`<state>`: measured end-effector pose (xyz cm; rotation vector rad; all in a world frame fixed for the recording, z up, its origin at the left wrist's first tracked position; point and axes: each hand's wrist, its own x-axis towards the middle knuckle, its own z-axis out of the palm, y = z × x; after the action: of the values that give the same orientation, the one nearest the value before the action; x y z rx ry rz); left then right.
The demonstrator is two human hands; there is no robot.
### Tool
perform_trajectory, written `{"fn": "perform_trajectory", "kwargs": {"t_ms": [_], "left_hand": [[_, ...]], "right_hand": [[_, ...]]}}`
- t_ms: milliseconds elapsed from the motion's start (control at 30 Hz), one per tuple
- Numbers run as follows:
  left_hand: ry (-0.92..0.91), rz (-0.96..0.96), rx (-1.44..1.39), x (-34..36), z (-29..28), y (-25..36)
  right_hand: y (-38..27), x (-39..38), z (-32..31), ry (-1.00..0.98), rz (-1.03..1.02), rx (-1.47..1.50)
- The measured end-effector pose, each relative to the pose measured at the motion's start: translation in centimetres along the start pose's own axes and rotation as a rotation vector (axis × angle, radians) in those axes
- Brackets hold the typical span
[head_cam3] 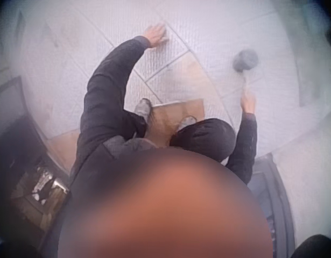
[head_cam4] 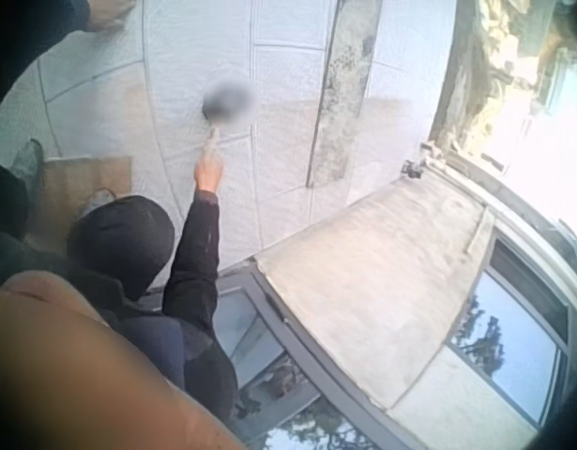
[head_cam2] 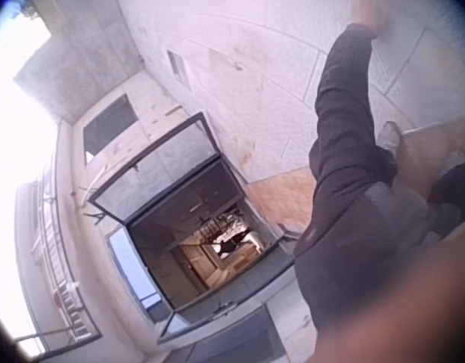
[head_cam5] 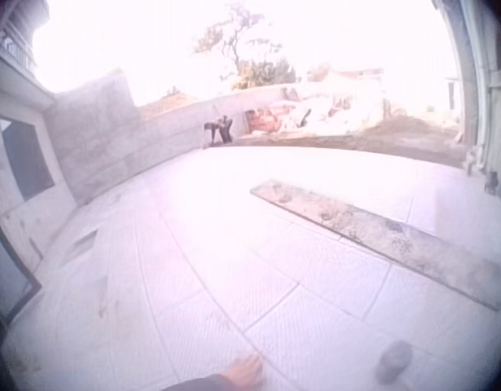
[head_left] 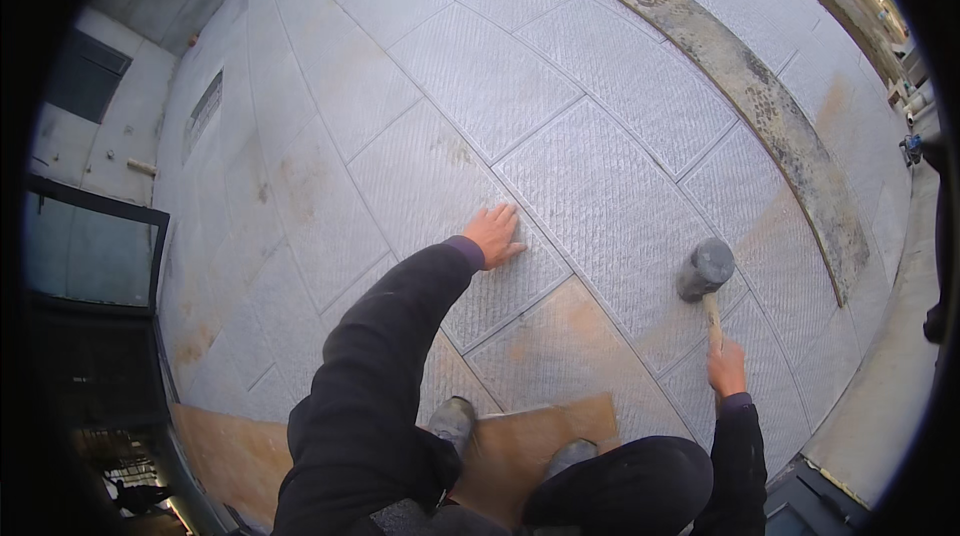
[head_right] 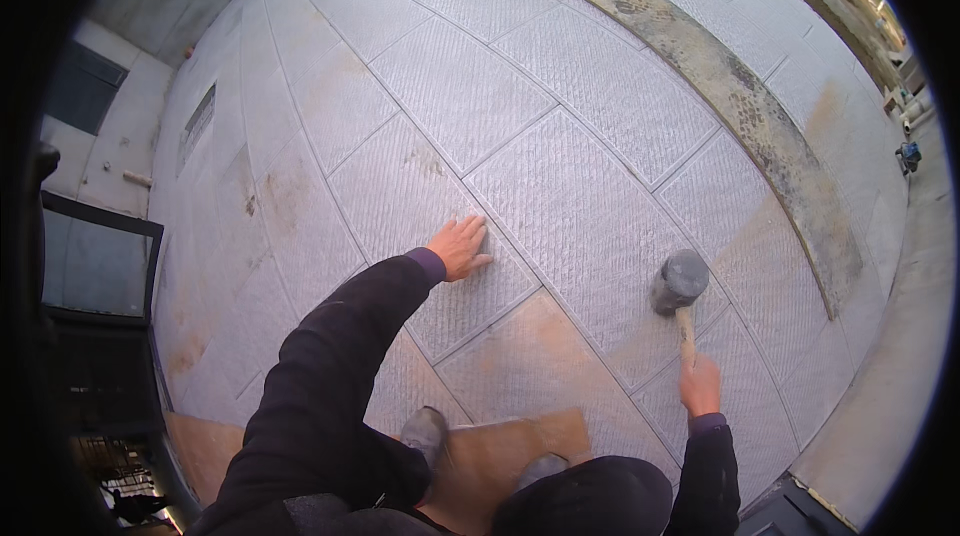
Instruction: The person walks across a construction site and kneels to tap newly laid floor tiles with a rubber mallet. They repeatedly tap along tile seams and edges to settle the tiles into the mortar bed.
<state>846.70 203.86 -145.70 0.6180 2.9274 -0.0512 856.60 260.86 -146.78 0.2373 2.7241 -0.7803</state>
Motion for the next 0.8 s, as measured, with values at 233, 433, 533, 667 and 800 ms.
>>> {"fn": "perform_trajectory", "kwargs": {"t_ms": [233, 433, 533, 667, 800], "left_hand": [[-0.458, 0.024, -0.18, -17.4, -17.9, 2.3], [-0.311, -0.436, -0.264, -31.9, -24.9, 2.0], [0.085, -0.691, -0.758, -35.7, -21.1, 0.5], [0.066, -0.827, -0.581, -34.9, -14.2, -5.2], [0.022, -0.895, -0.433, -24.5, -8.7, -16.6]], "right_hand": [[-0.3, -0.5, -6.4, -0.044, -0.048, -0.164], [0.4, -3.8, -9.6, -0.059, -0.022, -0.157], [-0.4, -3.8, -9.7, -0.05, -0.026, -0.126], [-3.6, -1.3, -7.9, -0.095, -0.043, -0.124], [-8.9, 2.4, -8.0, -0.138, -0.028, -0.262]]}}
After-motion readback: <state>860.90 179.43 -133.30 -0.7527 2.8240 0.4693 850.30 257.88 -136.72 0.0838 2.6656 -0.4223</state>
